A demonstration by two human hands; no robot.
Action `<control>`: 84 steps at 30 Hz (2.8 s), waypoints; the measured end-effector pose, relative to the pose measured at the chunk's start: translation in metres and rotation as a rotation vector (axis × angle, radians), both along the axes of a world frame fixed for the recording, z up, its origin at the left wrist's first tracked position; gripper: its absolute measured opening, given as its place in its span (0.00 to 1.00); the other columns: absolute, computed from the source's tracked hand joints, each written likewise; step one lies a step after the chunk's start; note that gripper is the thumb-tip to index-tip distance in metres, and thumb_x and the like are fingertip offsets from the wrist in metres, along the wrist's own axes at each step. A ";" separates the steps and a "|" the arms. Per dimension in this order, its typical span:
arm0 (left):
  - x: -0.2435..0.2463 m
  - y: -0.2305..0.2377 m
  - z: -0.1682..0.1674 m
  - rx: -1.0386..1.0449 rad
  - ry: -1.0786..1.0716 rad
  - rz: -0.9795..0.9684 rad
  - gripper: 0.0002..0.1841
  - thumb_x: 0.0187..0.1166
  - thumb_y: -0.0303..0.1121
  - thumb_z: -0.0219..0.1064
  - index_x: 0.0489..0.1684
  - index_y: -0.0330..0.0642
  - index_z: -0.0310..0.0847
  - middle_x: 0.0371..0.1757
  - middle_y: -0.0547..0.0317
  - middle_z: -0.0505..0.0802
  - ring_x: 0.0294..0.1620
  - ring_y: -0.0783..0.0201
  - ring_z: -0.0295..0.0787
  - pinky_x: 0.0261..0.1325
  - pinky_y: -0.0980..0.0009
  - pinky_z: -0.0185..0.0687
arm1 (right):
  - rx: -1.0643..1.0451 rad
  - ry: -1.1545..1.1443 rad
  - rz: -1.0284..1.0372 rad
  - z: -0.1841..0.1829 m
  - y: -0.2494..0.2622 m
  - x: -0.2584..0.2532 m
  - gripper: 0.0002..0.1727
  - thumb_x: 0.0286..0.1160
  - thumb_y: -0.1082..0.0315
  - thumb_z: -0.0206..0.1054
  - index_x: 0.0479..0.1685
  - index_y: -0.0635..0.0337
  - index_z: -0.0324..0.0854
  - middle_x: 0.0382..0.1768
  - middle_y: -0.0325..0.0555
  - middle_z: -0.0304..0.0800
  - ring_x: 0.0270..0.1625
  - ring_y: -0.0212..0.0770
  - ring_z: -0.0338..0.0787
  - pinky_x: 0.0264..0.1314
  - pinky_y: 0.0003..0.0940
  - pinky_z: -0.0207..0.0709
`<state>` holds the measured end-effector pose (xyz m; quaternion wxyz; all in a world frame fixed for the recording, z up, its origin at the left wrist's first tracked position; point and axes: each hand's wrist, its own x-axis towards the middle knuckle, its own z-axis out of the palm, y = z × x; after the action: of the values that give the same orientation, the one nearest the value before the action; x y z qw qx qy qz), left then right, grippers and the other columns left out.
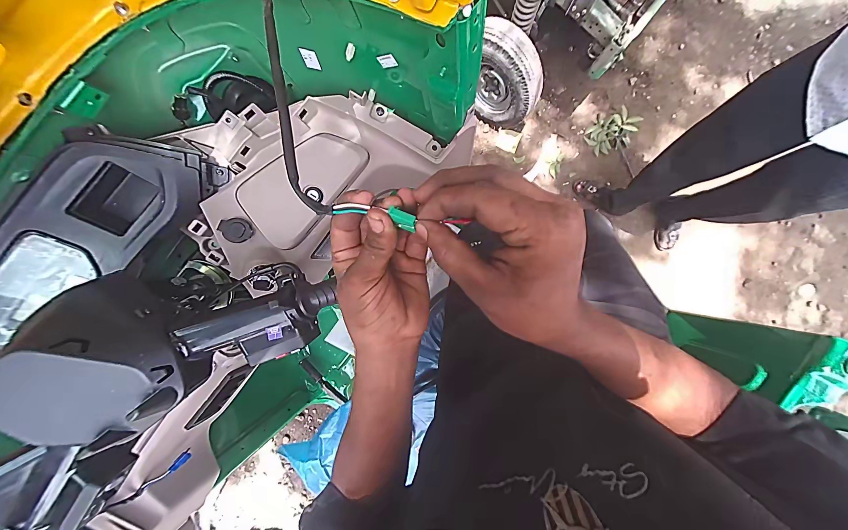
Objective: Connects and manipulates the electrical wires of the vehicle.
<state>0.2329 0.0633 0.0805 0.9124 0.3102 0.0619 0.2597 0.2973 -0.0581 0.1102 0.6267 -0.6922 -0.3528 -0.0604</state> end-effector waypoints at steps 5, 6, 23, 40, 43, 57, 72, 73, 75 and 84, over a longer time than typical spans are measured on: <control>0.000 -0.001 -0.002 0.017 0.016 0.033 0.08 0.86 0.25 0.61 0.57 0.44 0.78 0.51 0.50 0.92 0.56 0.56 0.93 0.62 0.60 0.90 | -0.003 0.016 0.005 -0.002 0.000 0.001 0.04 0.72 0.78 0.73 0.40 0.67 0.93 0.50 0.54 0.94 0.56 0.41 0.94 0.58 0.33 0.91; 0.000 0.000 -0.001 0.018 0.017 0.030 0.07 0.86 0.26 0.61 0.57 0.44 0.78 0.51 0.50 0.92 0.56 0.56 0.93 0.61 0.61 0.90 | -0.001 0.017 0.007 -0.003 0.000 0.002 0.04 0.72 0.78 0.73 0.41 0.66 0.93 0.51 0.54 0.94 0.56 0.41 0.94 0.59 0.33 0.91; 0.001 0.003 -0.002 -0.014 0.021 0.035 0.07 0.87 0.25 0.60 0.57 0.42 0.79 0.53 0.48 0.93 0.57 0.54 0.94 0.61 0.60 0.91 | 0.043 0.033 0.033 -0.010 0.003 0.001 0.06 0.73 0.79 0.72 0.44 0.70 0.91 0.52 0.56 0.94 0.53 0.41 0.95 0.53 0.34 0.93; 0.005 -0.008 -0.002 0.000 0.028 0.089 0.08 0.87 0.26 0.60 0.58 0.41 0.79 0.54 0.47 0.92 0.59 0.55 0.93 0.63 0.61 0.90 | 0.117 0.038 -0.039 -0.024 0.013 -0.002 0.06 0.73 0.80 0.69 0.44 0.71 0.87 0.50 0.56 0.92 0.55 0.45 0.94 0.55 0.38 0.92; 0.006 -0.009 -0.002 0.005 0.034 0.096 0.08 0.87 0.26 0.61 0.58 0.42 0.79 0.54 0.47 0.92 0.58 0.55 0.93 0.62 0.61 0.90 | 0.123 0.042 -0.044 -0.024 0.013 -0.003 0.06 0.73 0.80 0.70 0.44 0.71 0.87 0.50 0.56 0.92 0.54 0.44 0.94 0.54 0.37 0.92; -0.004 0.004 -0.001 -0.049 0.060 -0.014 0.08 0.89 0.28 0.58 0.56 0.44 0.81 0.48 0.53 0.92 0.52 0.59 0.93 0.62 0.60 0.90 | 0.079 0.023 0.097 -0.016 0.001 0.014 0.07 0.74 0.76 0.74 0.46 0.67 0.93 0.48 0.52 0.93 0.52 0.40 0.93 0.55 0.33 0.90; -0.018 0.035 -0.007 -0.009 0.060 -0.223 0.07 0.83 0.27 0.65 0.52 0.41 0.87 0.43 0.51 0.94 0.42 0.60 0.94 0.47 0.63 0.94 | -0.040 0.138 0.429 -0.009 0.007 0.045 0.07 0.77 0.76 0.72 0.48 0.67 0.92 0.44 0.49 0.94 0.46 0.35 0.93 0.50 0.29 0.91; -0.018 0.036 -0.008 -0.009 0.062 -0.236 0.07 0.83 0.26 0.66 0.53 0.40 0.87 0.44 0.49 0.94 0.42 0.59 0.95 0.47 0.62 0.94 | -0.043 0.156 0.430 -0.009 0.008 0.046 0.07 0.75 0.76 0.73 0.48 0.67 0.92 0.44 0.49 0.94 0.45 0.35 0.94 0.49 0.29 0.92; -0.019 0.038 -0.009 0.000 0.068 -0.258 0.08 0.81 0.26 0.68 0.53 0.39 0.87 0.44 0.47 0.94 0.43 0.58 0.96 0.48 0.61 0.95 | -0.051 0.179 0.435 -0.009 0.009 0.049 0.07 0.73 0.76 0.75 0.46 0.67 0.92 0.43 0.48 0.94 0.44 0.35 0.94 0.48 0.30 0.93; -0.020 0.048 -0.009 0.103 0.150 -0.272 0.10 0.75 0.23 0.74 0.51 0.37 0.89 0.44 0.47 0.95 0.39 0.58 0.96 0.45 0.59 0.96 | -0.166 0.056 0.426 -0.007 0.016 0.060 0.05 0.74 0.71 0.76 0.43 0.62 0.93 0.40 0.43 0.94 0.44 0.31 0.92 0.50 0.28 0.89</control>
<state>0.2132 0.1112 0.0720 0.9148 0.3807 0.0742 0.1126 0.3573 -0.0426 0.1031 0.5757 -0.6528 -0.4772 0.1215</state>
